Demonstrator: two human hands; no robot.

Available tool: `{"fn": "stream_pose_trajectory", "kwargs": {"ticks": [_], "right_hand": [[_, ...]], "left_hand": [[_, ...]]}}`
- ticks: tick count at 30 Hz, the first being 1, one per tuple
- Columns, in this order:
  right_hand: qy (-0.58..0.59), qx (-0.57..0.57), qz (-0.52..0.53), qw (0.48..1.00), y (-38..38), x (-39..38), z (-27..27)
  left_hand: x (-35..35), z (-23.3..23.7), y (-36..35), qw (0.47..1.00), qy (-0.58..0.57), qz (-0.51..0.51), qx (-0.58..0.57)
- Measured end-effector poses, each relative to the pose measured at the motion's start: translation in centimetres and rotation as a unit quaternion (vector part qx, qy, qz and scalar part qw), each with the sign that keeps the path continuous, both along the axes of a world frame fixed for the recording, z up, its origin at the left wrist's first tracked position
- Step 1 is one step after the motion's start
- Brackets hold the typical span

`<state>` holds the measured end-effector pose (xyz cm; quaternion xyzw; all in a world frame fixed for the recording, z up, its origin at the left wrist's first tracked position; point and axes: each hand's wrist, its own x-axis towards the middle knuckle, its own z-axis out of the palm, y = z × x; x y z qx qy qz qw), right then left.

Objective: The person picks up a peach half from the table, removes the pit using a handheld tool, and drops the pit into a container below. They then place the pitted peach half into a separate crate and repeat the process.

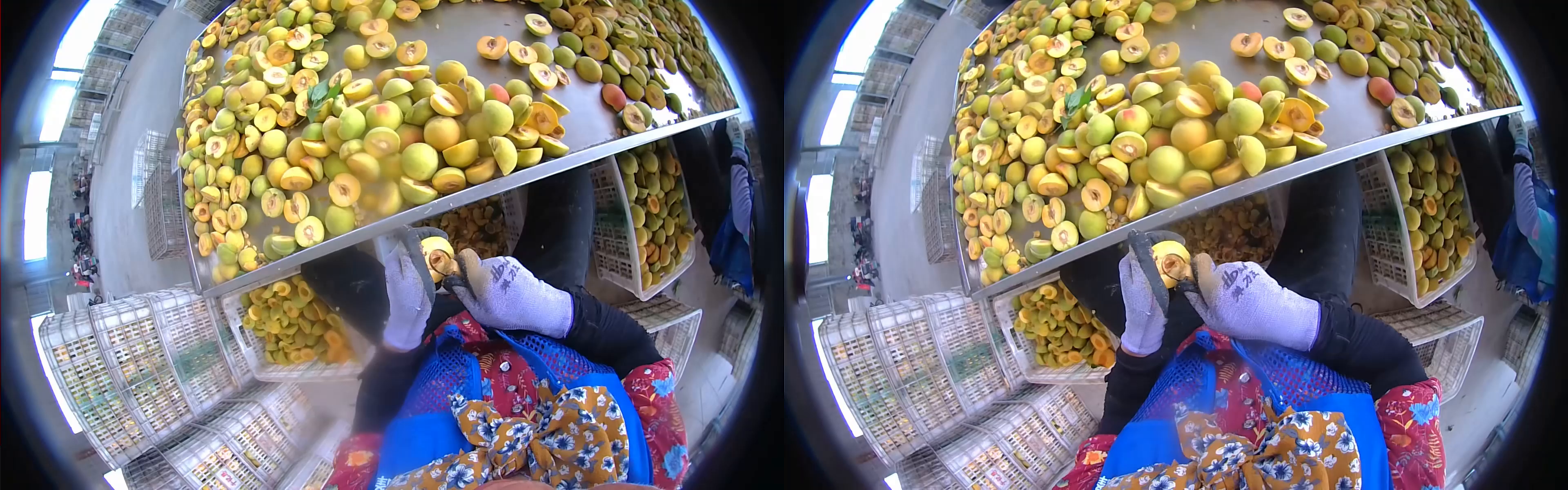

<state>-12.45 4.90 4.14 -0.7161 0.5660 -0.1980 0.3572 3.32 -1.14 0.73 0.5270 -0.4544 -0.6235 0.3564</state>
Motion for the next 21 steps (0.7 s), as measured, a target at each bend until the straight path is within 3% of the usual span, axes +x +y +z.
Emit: {"fn": "stream_pose_trajectory", "kwargs": {"ticks": [3,6,9,12,13,14,15,17,19,20,21], "right_hand": [[-0.085,0.048,-0.029,0.995,0.5,-0.4,0.2],[-0.168,0.055,-0.027,0.984,0.9,-0.7,-1.7],[-0.078,0.098,-0.029,0.992,1.4,-0.7,-0.6],[-0.135,-0.149,0.022,0.979,1.5,-0.9,-2.8],[-0.272,0.067,-0.016,0.960,1.6,-1.2,-2.3],[-0.391,0.277,-0.052,0.876,1.4,-1.9,-1.4],[-0.483,0.467,-0.083,0.736,1.1,-2.3,-0.5],[-0.451,0.319,-0.044,0.832,1.6,-2.0,-0.6],[-0.507,0.380,-0.079,0.770,1.0,-2.3,0.6],[-0.554,0.447,-0.127,0.691,1.1,-2.3,0.7],[-0.626,0.491,-0.105,0.596,1.4,-2.5,0.1]], "left_hand": [[-1.2,-0.2,0.8,0.996,-0.022,0.050,-0.072],[-1.7,0.3,1.4,0.969,-0.167,0.027,-0.182],[-1.8,1.3,1.3,0.963,-0.222,-0.018,-0.155],[-2.4,-0.4,1.9,0.968,-0.194,0.013,-0.160],[-2.4,-0.8,2.1,0.971,-0.177,0.014,-0.158],[-2.4,-1.0,1.9,0.977,-0.147,0.003,-0.155],[-2.4,-1.2,1.7,0.982,-0.114,-0.013,-0.152],[-2.3,-1.7,1.0,0.987,-0.045,-0.052,-0.144],[-2.0,-1.6,0.1,0.985,0.012,-0.101,-0.137],[-1.7,-1.5,-0.1,0.983,0.032,-0.125,-0.130],[-1.6,-1.4,-0.1,0.980,0.052,-0.150,-0.123]]}}
